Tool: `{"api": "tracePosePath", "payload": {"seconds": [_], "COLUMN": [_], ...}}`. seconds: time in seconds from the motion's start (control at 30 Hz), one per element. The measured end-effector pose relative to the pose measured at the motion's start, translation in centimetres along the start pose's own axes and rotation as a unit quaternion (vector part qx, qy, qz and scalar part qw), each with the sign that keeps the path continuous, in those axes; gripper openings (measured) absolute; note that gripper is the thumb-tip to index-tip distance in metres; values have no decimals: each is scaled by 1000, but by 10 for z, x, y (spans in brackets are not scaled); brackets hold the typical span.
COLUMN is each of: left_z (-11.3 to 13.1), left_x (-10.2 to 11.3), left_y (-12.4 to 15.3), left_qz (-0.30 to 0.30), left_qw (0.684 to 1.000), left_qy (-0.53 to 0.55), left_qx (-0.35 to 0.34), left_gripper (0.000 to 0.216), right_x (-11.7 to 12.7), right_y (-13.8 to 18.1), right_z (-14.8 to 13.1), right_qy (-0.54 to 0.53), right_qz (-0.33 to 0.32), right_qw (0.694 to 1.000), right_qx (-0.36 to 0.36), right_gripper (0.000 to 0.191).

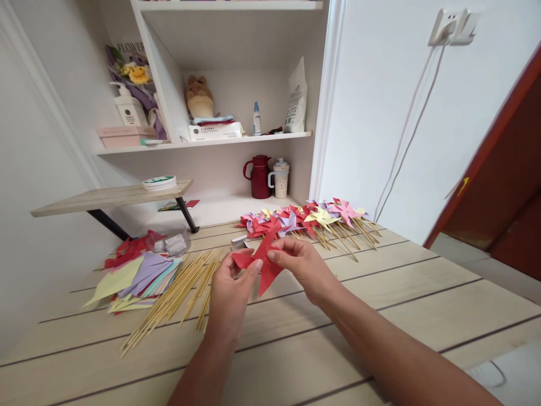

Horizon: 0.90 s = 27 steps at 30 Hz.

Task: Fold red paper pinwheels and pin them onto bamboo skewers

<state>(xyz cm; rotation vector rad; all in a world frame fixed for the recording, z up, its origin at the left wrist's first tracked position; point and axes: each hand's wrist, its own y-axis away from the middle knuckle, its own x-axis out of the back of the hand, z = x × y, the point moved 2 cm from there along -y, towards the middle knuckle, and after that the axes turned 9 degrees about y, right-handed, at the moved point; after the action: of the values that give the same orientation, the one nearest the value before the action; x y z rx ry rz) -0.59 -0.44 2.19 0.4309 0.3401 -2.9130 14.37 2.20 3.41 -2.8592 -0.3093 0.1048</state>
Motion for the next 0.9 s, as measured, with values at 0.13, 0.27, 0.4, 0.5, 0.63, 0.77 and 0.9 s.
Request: {"api": "tracePosePath", "payload": {"seconds": [0.13, 0.27, 0.4, 0.5, 0.63, 0.77, 0.9], "left_z": [1, 1, 2, 1, 0, -3, -7], "left_x": [-2, -6, -6, -6, -3, -1, 1], "left_y": [3, 6, 6, 5, 4, 2, -2], "left_qz": [-32, -51, -28, -35, -27, -10, 7], "left_qw": [998, 996, 997, 995, 995, 996, 995], "left_qy": [-1, 10, 37, 66, 53, 47, 61], "left_qx": [47, 71, 65, 72, 77, 82, 75], "left_gripper": [38, 36, 33, 34, 33, 31, 28], "right_x": [-1, -1, -2, -3, -3, -3, -4], "right_y": [1, 2, 1, 1, 1, 0, 1], "right_z": [-2, -1, 0, -1, 1, 6, 9], "right_qy": [1, 12, 7, -4, -14, -6, 8], "right_qz": [-3, -8, -3, 5, -2, -7, 2], "right_qw": [1000, 1000, 1000, 1000, 1000, 1000, 1000], "right_qx": [3, -8, -8, -5, -13, -11, 6], "right_gripper": [22, 22, 22, 22, 22, 22, 20]}}
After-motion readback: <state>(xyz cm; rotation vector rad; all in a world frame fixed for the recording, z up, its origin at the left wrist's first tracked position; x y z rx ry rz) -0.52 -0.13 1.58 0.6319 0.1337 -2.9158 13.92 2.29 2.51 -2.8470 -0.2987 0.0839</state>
